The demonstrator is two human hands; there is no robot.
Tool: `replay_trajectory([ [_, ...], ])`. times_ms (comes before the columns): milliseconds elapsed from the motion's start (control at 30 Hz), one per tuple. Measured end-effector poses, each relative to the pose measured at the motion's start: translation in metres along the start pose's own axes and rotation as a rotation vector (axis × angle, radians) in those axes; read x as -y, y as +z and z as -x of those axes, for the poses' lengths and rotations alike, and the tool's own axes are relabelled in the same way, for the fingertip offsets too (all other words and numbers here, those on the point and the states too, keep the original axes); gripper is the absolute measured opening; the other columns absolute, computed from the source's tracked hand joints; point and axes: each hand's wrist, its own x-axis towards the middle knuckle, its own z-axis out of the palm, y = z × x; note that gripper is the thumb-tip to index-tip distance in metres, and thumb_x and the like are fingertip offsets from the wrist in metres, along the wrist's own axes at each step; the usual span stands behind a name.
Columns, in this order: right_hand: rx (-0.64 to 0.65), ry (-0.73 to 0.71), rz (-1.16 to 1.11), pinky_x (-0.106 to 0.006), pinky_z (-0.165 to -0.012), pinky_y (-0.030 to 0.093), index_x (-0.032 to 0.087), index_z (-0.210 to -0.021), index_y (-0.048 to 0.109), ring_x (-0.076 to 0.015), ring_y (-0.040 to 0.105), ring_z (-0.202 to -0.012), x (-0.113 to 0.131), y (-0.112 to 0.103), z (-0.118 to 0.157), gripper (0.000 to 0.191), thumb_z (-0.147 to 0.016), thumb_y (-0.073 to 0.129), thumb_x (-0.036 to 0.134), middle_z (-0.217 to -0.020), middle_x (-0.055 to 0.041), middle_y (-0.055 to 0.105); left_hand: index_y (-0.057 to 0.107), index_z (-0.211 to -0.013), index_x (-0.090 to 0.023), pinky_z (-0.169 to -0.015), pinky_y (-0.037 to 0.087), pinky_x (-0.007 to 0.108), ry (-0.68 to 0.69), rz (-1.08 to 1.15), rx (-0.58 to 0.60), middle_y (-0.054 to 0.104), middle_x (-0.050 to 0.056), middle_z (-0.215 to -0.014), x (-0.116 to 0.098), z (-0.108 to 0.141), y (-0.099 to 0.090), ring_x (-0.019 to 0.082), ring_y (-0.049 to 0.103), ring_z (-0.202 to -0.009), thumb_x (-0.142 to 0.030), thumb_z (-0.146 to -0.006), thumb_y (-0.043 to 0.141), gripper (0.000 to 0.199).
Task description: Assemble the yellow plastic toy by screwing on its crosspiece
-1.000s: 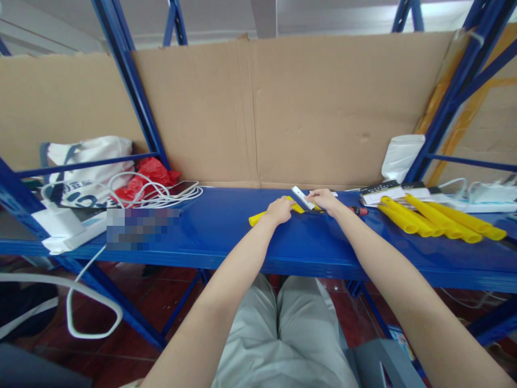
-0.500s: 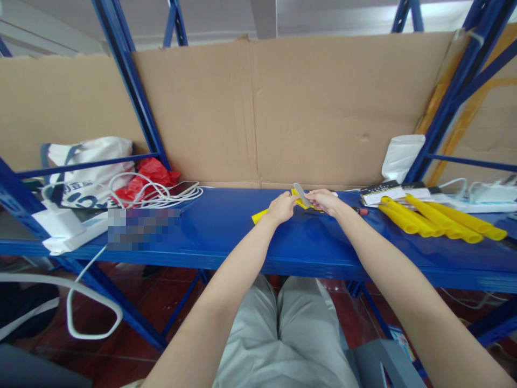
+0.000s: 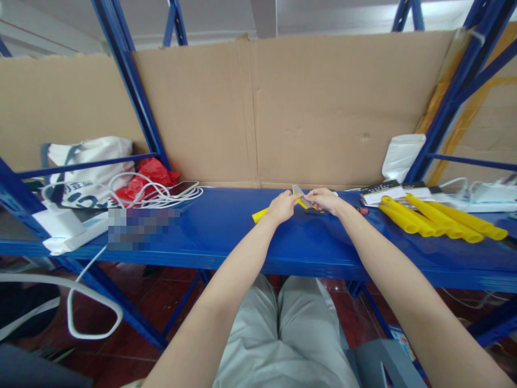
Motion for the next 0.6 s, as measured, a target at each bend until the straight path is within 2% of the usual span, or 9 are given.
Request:
replay_trajectory([
  [133, 0.002, 0.024, -0.014, -0.015, -0.04, 0.025, 0.014, -0.064, 0.054, -0.0034, 0.038, -0.041, 0.0016, -0.0004, 0.0025, 0.022, -0.086, 0.059, 0.016, -0.047, 0.0054, 0.045, 0.054, -0.134, -0.028, -0.092, 0.045, 0.03, -0.01, -0.011, 0.001, 0.057, 0.008, -0.115, -0.0006, 0.0005, -0.0023, 0.02, 0.057, -0.107, -0.022, -0.097, 0.039, 0.04],
  [333, 0.108, 0.02, -0.143, -0.015, -0.043, 0.03, 0.013, -0.066, 0.057, -0.0036, 0.042, -0.046, 0.0028, 0.0004, 0.0056, 0.02, -0.086, 0.056, 0.012, -0.054, 0.0035, 0.05, 0.053, -0.135, -0.029, -0.092, 0.044, 0.03, -0.026, -0.012, -0.018, 0.056, 0.008, -0.114, -0.0001, 0.0001, -0.0023, 0.02, 0.054, -0.108, -0.022, -0.097, 0.038, 0.041],
  [600, 0.082, 0.033, -0.181, -0.016, -0.041, 0.029, 0.014, -0.062, 0.055, -0.0037, 0.04, -0.044, 0.0, 0.0055, 0.0028, 0.024, -0.086, 0.059, 0.015, -0.052, 0.0031, 0.05, 0.051, -0.136, -0.031, -0.088, 0.045, 0.032, -0.036, -0.062, -0.011, 0.054, 0.008, -0.114, 0.0015, -0.0006, 0.0009, 0.021, 0.055, -0.105, -0.021, -0.097, 0.037, 0.043],
])
